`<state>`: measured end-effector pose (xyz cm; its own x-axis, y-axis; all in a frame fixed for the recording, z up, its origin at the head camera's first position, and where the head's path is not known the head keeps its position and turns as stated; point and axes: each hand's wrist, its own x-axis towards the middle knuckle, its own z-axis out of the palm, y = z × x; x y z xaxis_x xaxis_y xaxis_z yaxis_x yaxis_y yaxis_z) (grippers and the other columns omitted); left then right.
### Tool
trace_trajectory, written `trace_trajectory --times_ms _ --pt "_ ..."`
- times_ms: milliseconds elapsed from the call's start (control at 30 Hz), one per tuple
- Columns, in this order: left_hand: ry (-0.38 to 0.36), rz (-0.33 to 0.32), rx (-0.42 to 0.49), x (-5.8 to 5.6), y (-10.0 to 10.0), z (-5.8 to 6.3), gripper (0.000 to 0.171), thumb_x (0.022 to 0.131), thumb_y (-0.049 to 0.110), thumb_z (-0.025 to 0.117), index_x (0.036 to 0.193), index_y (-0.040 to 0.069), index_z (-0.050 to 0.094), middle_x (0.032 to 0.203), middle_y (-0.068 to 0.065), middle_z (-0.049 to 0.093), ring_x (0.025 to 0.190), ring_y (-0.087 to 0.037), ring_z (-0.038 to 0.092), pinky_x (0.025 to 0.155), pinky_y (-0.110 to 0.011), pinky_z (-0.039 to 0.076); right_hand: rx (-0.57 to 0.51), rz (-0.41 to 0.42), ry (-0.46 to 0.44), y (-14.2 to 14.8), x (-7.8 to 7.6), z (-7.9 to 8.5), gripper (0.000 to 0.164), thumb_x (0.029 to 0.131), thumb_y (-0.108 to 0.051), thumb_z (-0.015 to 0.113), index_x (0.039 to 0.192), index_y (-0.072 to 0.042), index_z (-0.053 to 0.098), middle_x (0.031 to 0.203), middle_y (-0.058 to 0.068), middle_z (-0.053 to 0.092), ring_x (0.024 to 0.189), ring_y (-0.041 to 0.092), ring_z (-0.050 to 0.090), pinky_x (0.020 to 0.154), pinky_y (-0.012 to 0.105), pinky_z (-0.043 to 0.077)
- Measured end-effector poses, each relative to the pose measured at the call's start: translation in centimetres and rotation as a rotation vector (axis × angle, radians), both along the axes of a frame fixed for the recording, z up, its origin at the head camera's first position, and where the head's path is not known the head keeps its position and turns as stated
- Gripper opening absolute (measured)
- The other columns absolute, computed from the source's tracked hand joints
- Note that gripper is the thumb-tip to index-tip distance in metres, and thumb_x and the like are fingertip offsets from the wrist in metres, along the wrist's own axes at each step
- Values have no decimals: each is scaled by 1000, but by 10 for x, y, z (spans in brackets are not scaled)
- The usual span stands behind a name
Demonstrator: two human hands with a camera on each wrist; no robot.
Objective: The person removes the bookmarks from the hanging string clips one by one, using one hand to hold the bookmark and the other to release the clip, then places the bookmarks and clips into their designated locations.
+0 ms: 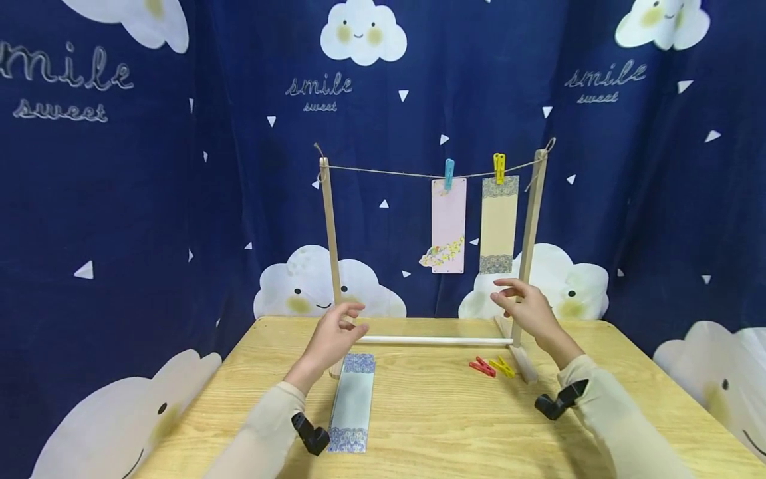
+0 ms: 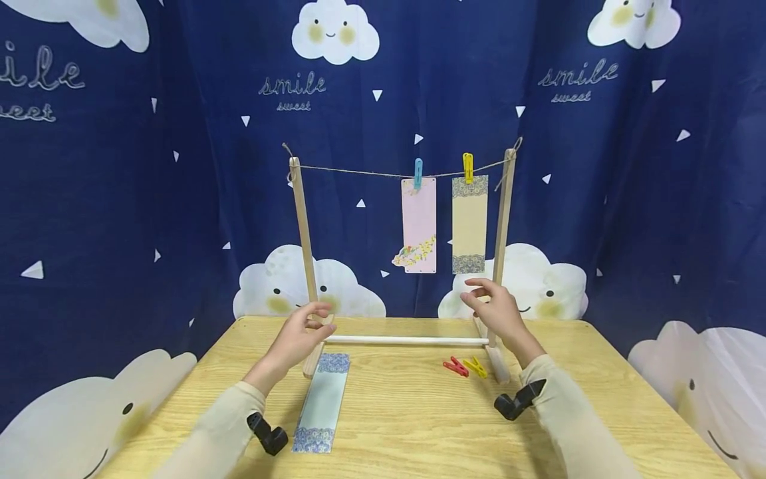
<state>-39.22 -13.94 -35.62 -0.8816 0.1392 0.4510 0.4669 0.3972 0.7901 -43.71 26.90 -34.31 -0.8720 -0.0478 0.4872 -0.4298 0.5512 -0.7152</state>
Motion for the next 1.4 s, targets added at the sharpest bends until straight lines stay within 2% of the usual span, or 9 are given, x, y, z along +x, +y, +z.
trace_trajectory --times_ms 333,533,667,933,1033,1200,1400 --pt "15 -12 42 -14 15 9 34 96 12 74 130 11 67 120 -13 60 104 -34 64 71 -38 57 -14 59 59 -14 -7 28 45 102 -21 69 140 1 59 108 21 68 75 25 64 66 29 54" --pt "0 -38 46 -18 23 19 37 96 14 73 132 12 66 123 -13 59 110 -36 63 79 -43 57 -43 74 87 -20 -8 45 43 103 -18 68 140 2 59 109 23 68 75 29 63 65 27 53" --pt "17 -60 54 -23 30 24 37 96 13 72 132 10 65 123 -14 58 111 -35 63 85 -46 56 -67 83 79 -24 -10 54 44 104 -20 67 142 -1 57 109 23 68 72 25 63 61 25 49" --pt "64 -83 113 -36 45 27 42 94 8 74 134 6 63 122 -16 58 111 -36 63 87 -47 56 -143 143 64 -33 -17 69 50 104 -23 66 149 -6 51 114 20 65 73 19 62 53 24 45" --pt "46 -104 141 -43 51 28 48 94 9 74 139 7 59 126 -16 56 117 -38 60 90 -50 54 -172 151 60 -38 -19 75 52 104 -25 66 150 -7 50 116 20 64 73 21 63 54 24 45" --pt "-37 -146 217 -58 60 29 63 94 14 77 150 13 48 141 -16 48 133 -40 50 102 -54 48 -205 151 37 -45 -23 88 55 104 -31 66 152 -10 49 118 19 62 78 25 61 59 26 50" --pt "-124 -175 371 -74 74 26 81 90 20 82 157 20 37 156 -15 39 143 -37 40 112 -54 39 -283 169 35 -48 -30 105 56 105 -30 65 153 -9 47 120 16 64 74 15 59 59 24 48"
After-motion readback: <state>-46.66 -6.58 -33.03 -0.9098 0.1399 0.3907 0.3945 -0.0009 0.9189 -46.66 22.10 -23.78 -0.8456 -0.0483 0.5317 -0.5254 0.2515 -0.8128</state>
